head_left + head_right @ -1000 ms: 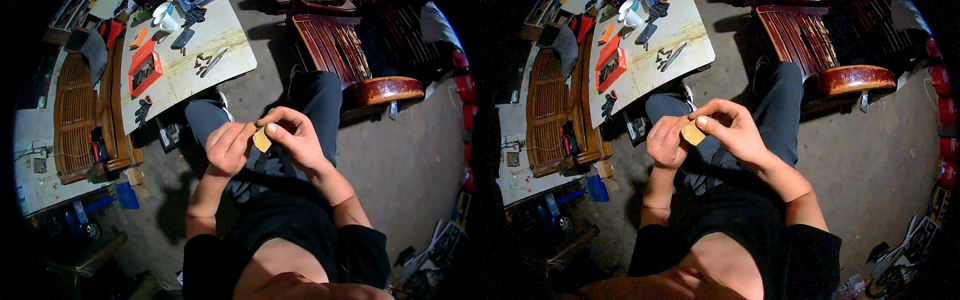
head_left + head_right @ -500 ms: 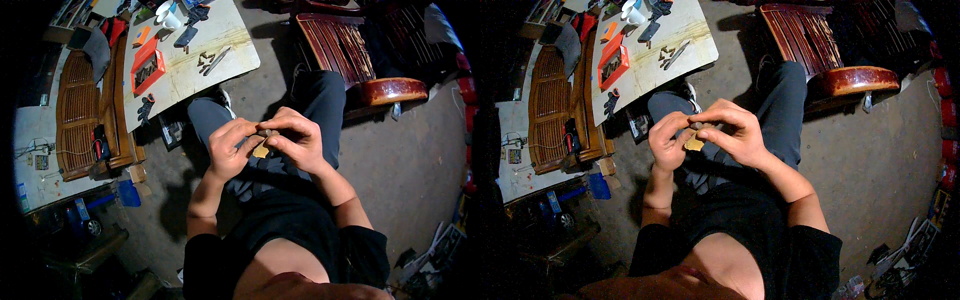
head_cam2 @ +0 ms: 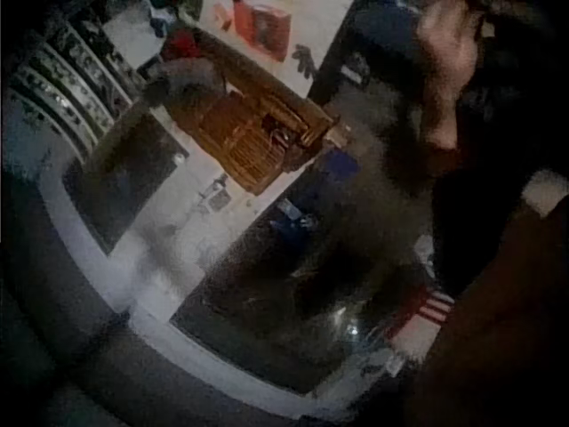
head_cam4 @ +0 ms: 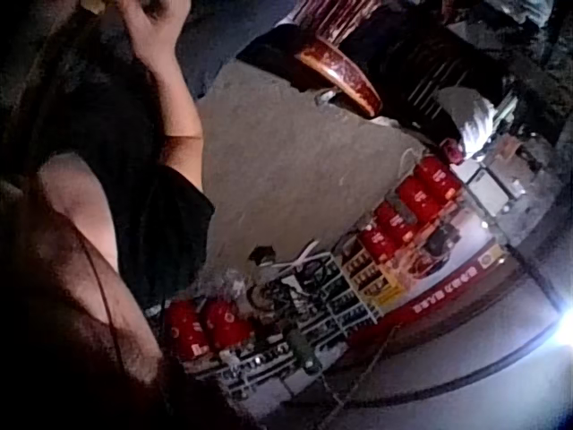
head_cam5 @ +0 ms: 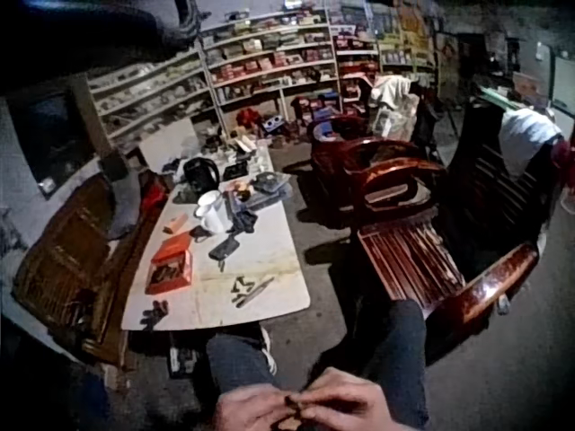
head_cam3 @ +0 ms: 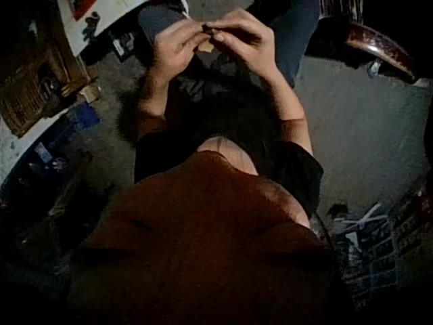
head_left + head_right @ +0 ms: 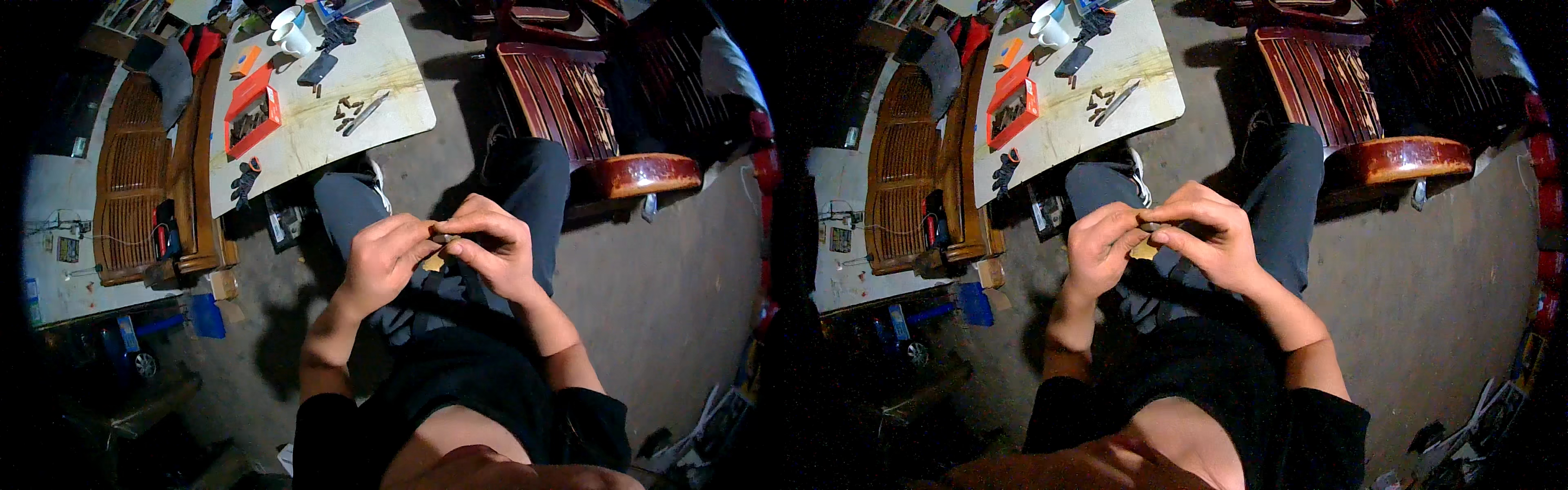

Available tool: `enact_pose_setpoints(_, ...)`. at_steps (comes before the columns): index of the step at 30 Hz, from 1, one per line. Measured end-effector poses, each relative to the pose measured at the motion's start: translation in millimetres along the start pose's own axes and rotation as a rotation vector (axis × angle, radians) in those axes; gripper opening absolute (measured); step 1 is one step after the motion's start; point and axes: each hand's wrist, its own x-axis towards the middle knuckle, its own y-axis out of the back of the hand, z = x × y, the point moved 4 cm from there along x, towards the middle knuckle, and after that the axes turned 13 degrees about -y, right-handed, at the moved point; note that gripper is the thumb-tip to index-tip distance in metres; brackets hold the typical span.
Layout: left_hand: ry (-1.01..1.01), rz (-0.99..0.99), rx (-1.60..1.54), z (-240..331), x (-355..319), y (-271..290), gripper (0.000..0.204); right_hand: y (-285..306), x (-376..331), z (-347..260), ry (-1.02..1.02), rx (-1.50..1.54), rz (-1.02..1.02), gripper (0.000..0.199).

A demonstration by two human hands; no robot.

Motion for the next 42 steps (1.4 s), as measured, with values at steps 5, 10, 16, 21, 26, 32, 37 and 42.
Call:
enact_pose_setpoints(5,-0.303,0.084,0.346,3,2,-1,0.019,-4,0,3,-0.163,0.12,0.038,0.019)
enact_pose_setpoints(10,-0.423,0.123,0.527,-3,1,-5,0.022,-9,2,6,-0.313,0.194,0.084,0.017)
enact_pose_setpoints(16,-0.328,0.087,0.479,-12,5,-9,0.021,-7,4,10,-0.232,0.136,0.167,0.016)
enact_pose_setpoints(21,-0.43,0.116,0.534,-19,0,-15,0.017,-10,6,24,-0.407,0.294,0.128,0.02)
enact_pose_setpoints(26,-0.273,0.139,0.343,-27,3,-17,0.021,-8,6,23,-0.308,0.21,0.165,0.02)
enact_pose_setpoints(32,-0.35,0.132,0.415,-26,1,-16,0.022,-8,7,30,-0.44,0.351,0.114,0.021)
enact_pose_setpoints(37,-0.323,0.117,0.429,-26,0,-20,0.02,-11,7,27,-0.366,0.255,0.19,0.021)
enact_pose_setpoints(42,-0.341,0.139,0.38,-17,-2,-14,0.018,-13,5,34,-0.561,0.69,-0.067,0.022)
